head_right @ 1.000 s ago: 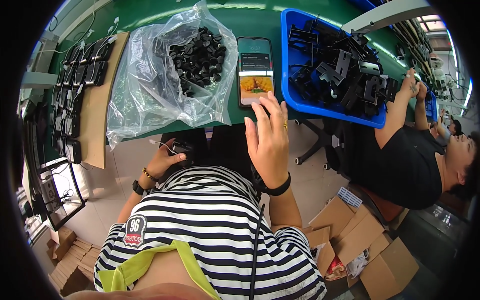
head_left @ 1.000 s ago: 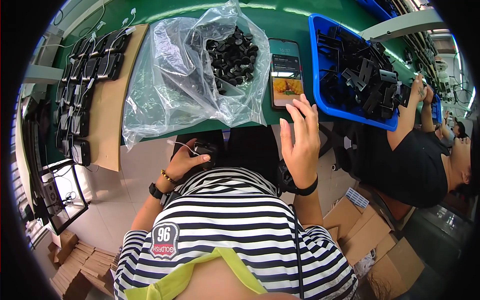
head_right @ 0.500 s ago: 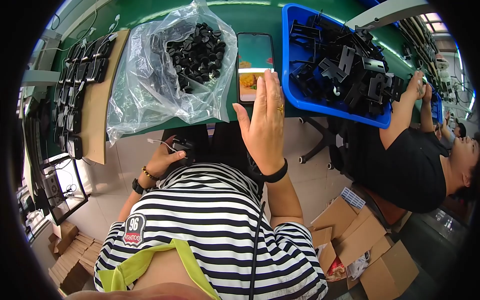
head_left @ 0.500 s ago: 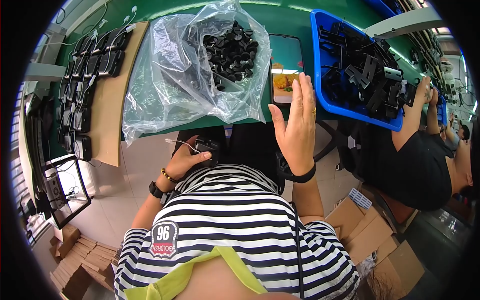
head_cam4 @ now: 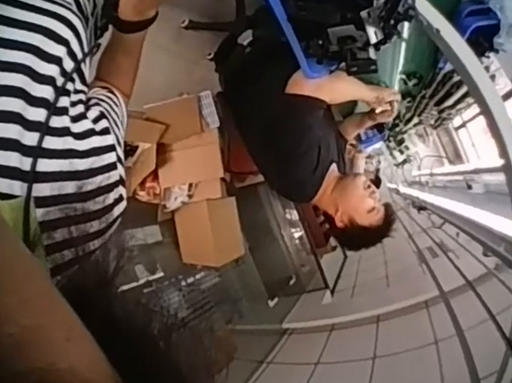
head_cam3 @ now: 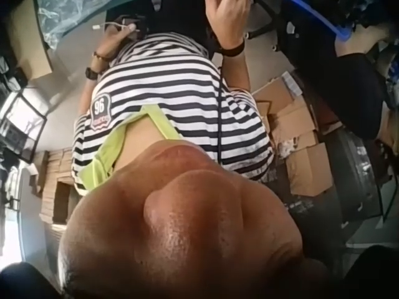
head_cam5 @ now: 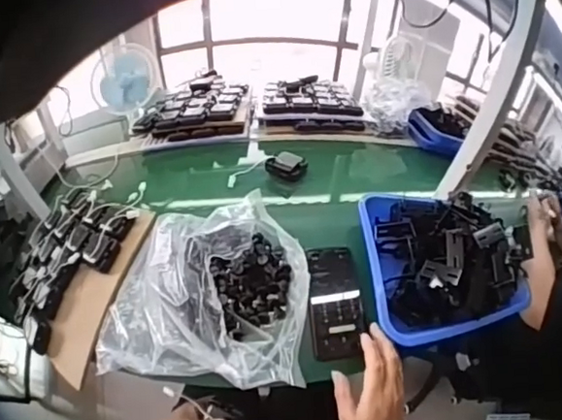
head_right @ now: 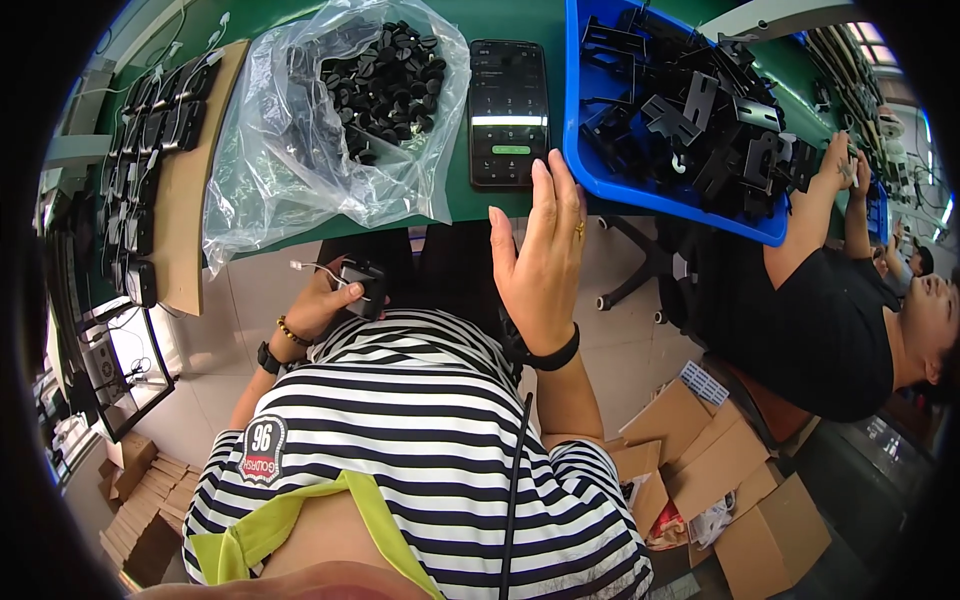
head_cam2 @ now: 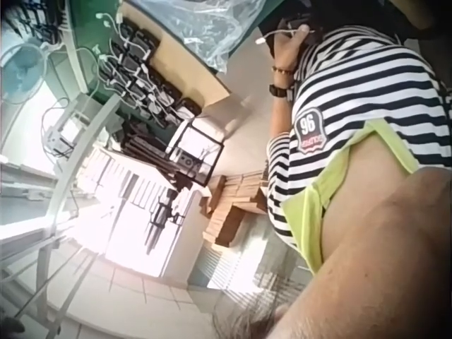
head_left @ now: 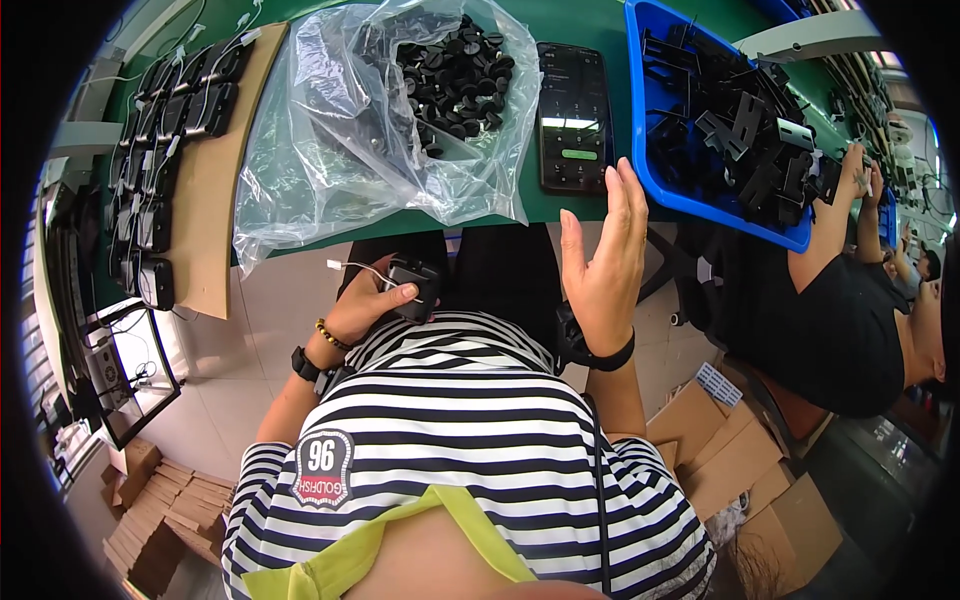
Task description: The person picks up a black plastic housing, inserts a small black plug into a hole on its side, and places the assembly onto a cardboard sheet. They then repeat this process with a second and third housing.
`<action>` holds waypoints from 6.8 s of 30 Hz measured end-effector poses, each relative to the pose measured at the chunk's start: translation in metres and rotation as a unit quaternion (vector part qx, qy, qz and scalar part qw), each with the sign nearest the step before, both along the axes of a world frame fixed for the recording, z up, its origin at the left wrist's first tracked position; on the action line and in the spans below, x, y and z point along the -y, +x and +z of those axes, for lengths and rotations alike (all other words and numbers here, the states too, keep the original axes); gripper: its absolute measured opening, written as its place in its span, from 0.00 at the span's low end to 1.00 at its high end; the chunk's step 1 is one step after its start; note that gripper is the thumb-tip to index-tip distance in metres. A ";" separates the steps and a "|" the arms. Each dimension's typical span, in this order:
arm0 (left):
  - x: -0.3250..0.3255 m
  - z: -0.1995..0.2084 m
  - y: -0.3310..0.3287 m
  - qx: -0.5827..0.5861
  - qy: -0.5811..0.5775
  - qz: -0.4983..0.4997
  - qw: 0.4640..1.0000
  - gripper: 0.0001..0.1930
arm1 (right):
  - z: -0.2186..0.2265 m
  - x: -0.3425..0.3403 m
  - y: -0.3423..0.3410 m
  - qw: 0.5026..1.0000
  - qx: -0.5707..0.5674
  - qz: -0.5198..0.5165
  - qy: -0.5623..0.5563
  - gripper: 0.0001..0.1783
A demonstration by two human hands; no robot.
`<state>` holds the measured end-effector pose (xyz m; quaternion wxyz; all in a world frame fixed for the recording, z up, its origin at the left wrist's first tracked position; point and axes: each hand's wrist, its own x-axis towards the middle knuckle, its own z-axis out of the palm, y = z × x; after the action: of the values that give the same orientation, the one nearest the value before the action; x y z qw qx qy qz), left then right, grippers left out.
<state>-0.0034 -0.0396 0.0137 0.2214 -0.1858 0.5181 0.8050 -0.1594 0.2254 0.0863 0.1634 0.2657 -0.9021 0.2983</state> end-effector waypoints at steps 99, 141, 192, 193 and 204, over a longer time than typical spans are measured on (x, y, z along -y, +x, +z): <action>-0.009 -0.014 0.014 -0.007 0.112 0.008 0.994 0.30 | 0.018 0.017 -0.016 0.995 -0.094 0.020 0.038 0.17; -0.042 0.051 0.006 0.034 0.164 0.009 0.986 0.28 | 0.022 -0.004 -0.031 0.986 -0.129 0.011 0.107 0.25; -0.006 0.072 -0.002 -0.049 0.035 0.045 0.997 0.27 | 0.118 -0.035 -0.133 0.936 -0.086 -0.171 0.297 0.22; -0.005 0.071 0.000 -0.046 0.036 0.052 0.997 0.27 | 0.122 -0.035 -0.131 0.944 -0.101 -0.171 0.265 0.21; -0.012 0.057 0.002 -0.074 -0.079 0.127 0.986 0.29 | 0.050 0.032 0.035 0.963 0.130 0.215 -0.094 0.08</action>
<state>-0.0017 -0.0274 0.0704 0.0632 -0.2072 0.5672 0.7946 -0.1240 0.1932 0.1360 0.0005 0.3955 -0.8053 0.4416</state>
